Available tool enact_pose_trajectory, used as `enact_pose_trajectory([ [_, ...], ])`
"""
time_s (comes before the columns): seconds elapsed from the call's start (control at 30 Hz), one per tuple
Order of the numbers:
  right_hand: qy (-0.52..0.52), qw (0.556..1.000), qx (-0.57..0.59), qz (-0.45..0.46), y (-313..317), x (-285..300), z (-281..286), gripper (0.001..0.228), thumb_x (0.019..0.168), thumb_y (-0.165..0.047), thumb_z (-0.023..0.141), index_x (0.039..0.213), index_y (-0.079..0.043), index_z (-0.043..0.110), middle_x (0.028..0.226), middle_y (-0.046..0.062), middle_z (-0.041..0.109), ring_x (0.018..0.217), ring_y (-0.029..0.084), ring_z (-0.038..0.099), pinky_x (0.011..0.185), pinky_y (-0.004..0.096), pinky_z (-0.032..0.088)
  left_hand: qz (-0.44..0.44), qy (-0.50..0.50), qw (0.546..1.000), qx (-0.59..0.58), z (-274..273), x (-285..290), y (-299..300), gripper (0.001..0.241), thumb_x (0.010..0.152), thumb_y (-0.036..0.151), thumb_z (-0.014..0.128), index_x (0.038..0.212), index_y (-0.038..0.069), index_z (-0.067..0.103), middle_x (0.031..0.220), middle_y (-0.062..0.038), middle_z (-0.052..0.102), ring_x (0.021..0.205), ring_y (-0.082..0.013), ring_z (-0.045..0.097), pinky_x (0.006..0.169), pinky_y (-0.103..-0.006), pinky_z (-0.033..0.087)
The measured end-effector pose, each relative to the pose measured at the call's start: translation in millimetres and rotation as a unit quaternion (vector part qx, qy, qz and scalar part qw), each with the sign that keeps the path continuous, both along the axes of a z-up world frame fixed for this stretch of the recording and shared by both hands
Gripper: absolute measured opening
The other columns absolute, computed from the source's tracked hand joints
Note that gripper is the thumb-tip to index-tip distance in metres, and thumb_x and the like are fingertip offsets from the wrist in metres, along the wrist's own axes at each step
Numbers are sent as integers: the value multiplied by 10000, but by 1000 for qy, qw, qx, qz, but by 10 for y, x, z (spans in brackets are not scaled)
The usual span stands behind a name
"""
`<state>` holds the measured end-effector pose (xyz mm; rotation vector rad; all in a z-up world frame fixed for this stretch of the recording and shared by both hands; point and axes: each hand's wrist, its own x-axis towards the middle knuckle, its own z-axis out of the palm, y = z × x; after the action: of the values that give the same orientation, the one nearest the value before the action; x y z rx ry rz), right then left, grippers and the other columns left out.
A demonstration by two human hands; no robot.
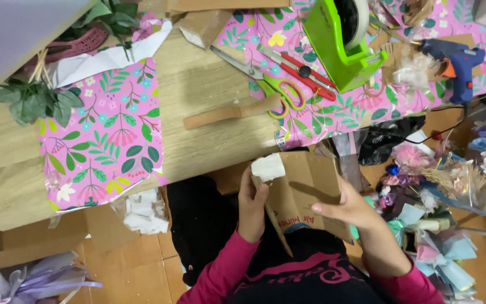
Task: The person uses a hot glue gun to apply adhesive to the edges of a small cardboard box. They then press a white foam block into the glued area to secure it inside the box.
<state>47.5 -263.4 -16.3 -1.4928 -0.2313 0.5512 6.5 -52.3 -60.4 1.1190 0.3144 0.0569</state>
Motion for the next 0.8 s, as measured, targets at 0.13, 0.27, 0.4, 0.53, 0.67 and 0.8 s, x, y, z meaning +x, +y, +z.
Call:
enact_pose_trajectory([
  [0.13, -49, 998, 40, -15, -109, -145, -135, 1055, 650, -135, 922, 1542, -24, 369, 1467, 166, 546, 1340, 271, 526, 1134, 489, 414, -8, -103, 995, -12, 258, 5, 0, 930, 891, 571, 722, 1564, 42, 358, 1555, -127, 453, 1407, -231, 445, 1183, -422, 367],
  [0.27, -112, 993, 39, -11, 100, -286, 186, 1156, 727, -169, 882, 1610, -11, 153, 1665, 153, 273, 1529, 260, 313, 1238, 427, 272, -21, -172, 985, -4, 338, -44, -67, 1175, 872, 696, 705, 1631, 51, 83, 1725, -101, 103, 1527, -206, 276, 1247, -387, 267],
  [0.4, -104, 986, 127, -20, 272, -381, 346, 1050, 786, -52, 838, 1590, -26, 162, 1607, 211, 336, 1464, 325, 422, 1215, 497, 374, -18, -230, 968, -102, 568, -75, -188, 1102, 964, 687, 612, 1648, 85, -7, 1650, -169, 304, 1495, -246, 361, 1254, -418, 278],
  [0.53, -159, 983, 83, -36, 292, -398, 351, 1075, 768, -100, 842, 1586, 14, 153, 1670, 202, 243, 1545, 305, 300, 1251, 465, 306, -36, -242, 966, -88, 671, -98, -217, 899, 1010, 570, 643, 1596, 51, 201, 1597, -217, 385, 1445, -281, 447, 1112, -402, 459],
  [0.67, -228, 972, 32, -44, 294, -398, 368, 979, 787, -122, 822, 1562, 17, 240, 1662, 237, 272, 1589, 349, 243, 1291, 489, 248, -66, -265, 958, -88, 741, -122, -213, 796, 969, 462, 786, 1497, 33, 372, 1598, -241, 391, 1501, -317, 403, 1257, -441, 339],
  [0.8, -217, 974, 25, -52, 274, -454, 317, 997, 768, -119, 834, 1562, 8, 245, 1655, 227, 306, 1557, 333, 318, 1265, 471, 311, -62, -285, 953, -81, 849, -171, -178, 748, 979, 428, 786, 1489, 61, 381, 1600, -262, 377, 1503, -333, 403, 1260, -443, 345],
])
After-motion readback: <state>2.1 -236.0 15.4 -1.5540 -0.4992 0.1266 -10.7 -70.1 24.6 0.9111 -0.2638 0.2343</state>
